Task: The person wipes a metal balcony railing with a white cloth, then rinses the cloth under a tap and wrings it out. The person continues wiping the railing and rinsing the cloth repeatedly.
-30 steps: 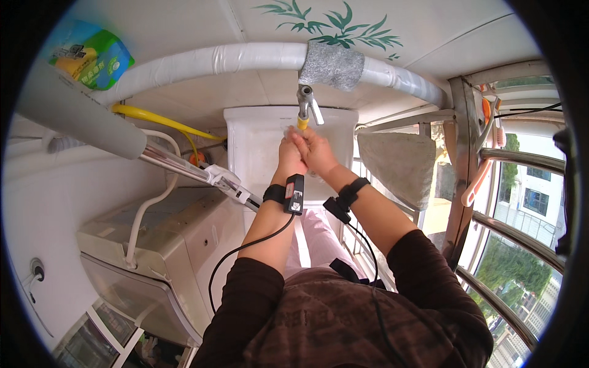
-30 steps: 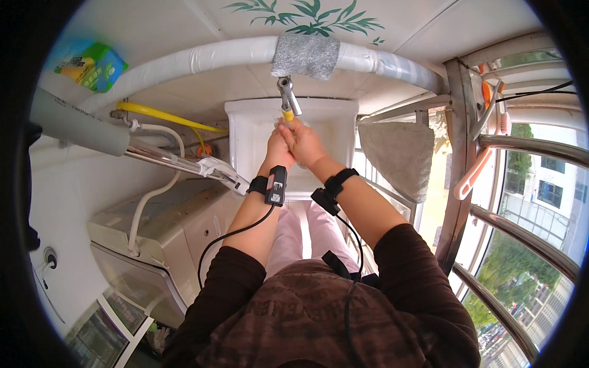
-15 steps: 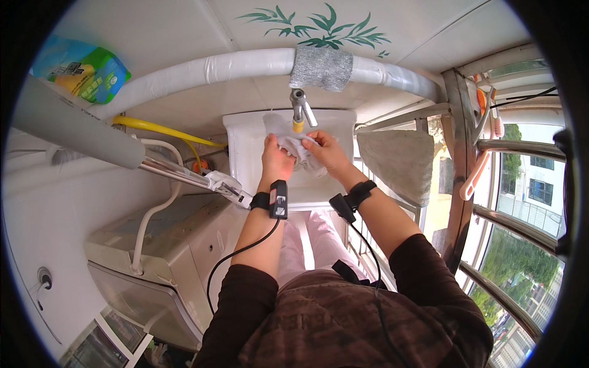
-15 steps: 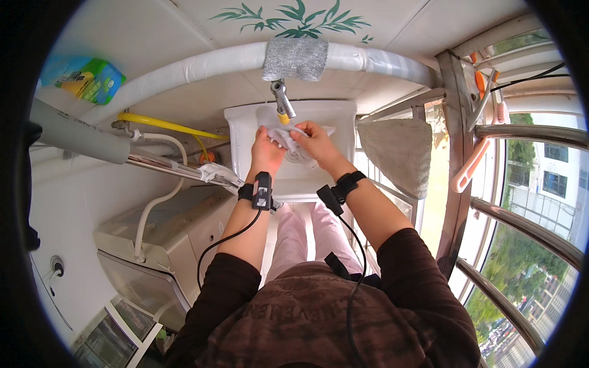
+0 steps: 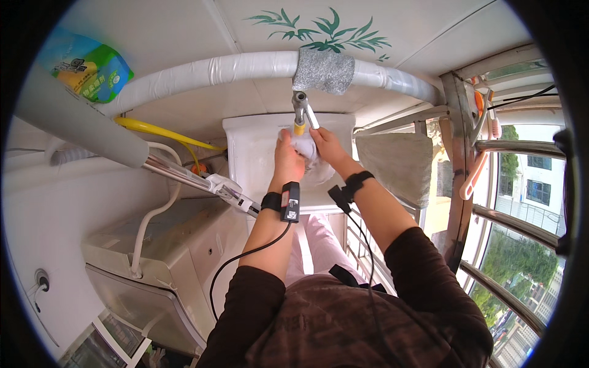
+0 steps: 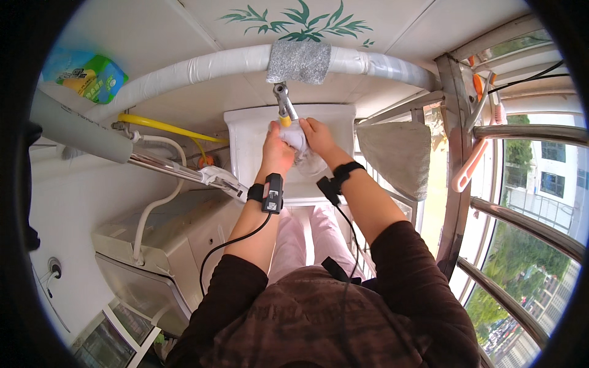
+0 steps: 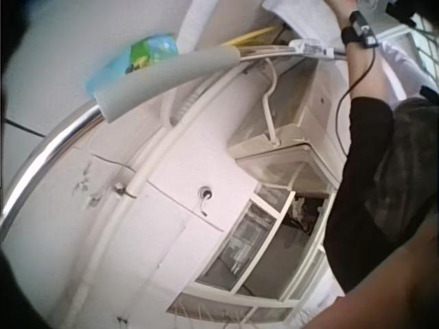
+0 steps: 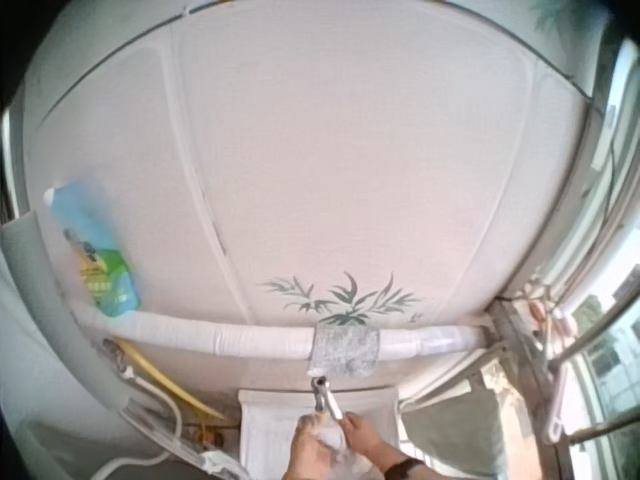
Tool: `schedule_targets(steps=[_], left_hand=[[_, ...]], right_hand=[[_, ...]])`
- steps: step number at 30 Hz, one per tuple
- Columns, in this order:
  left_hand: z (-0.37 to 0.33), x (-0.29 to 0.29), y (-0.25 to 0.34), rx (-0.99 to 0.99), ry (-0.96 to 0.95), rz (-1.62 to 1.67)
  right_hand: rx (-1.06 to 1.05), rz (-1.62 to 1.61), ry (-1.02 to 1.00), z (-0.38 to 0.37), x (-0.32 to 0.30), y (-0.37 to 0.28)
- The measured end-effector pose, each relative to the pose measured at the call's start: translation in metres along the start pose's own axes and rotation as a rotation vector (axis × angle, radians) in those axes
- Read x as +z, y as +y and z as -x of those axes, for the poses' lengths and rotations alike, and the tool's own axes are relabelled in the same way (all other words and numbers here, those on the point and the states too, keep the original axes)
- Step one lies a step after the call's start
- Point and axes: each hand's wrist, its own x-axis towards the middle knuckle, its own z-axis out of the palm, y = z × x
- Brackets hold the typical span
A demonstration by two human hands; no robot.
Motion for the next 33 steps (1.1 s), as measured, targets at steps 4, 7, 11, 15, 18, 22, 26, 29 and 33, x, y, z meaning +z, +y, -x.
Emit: schedule_targets(steps=[4, 7, 11, 15, 18, 22, 26, 29, 33], left_hand=[[0.003, -0.01, 0.023, -0.086, -0.082, -0.161], [0.001, -0.006, 0.029, -0.137, -0.186, -0.327], [-0.001, 0.007, 0.033, -0.187, -0.312, -0.404], [0.005, 0.003, 0.029, 0.002, -0.011, -0.596], [0.015, -0.015, 0.012, -0.025, 0.254, -0.519], [0.005, -0.029, -0.019, -0.347, 0.051, -0.104], [-0.02, -0.031, -0.024, -0.061, -0.008, 0.056], [-0.025, -0.032, -0.017, 0.101, 0.048, -0.085], [-0.022, -0.022, -0.013, -0.142, 0.15, 0.105]], right_hand=[[-0.122, -0.394, -0.129, 0.015, -0.011, -0.014], [-0.167, -0.41, -0.162, 0.01, -0.016, -0.03], [-0.056, -0.306, -0.436, 0.0, -0.028, -0.032], [0.029, -0.398, -0.256, 0.003, -0.02, -0.025], [0.252, -0.764, -0.073, 0.008, -0.005, -0.029], [0.284, -0.93, 0.012, 0.022, 0.009, -0.044], [0.161, -0.615, -0.067, 0.048, 0.016, -0.051], [-0.041, -0.13, -0.054, 0.059, 0.023, -0.049], [-0.298, 0.179, 0.11, 0.028, 0.028, -0.036]])
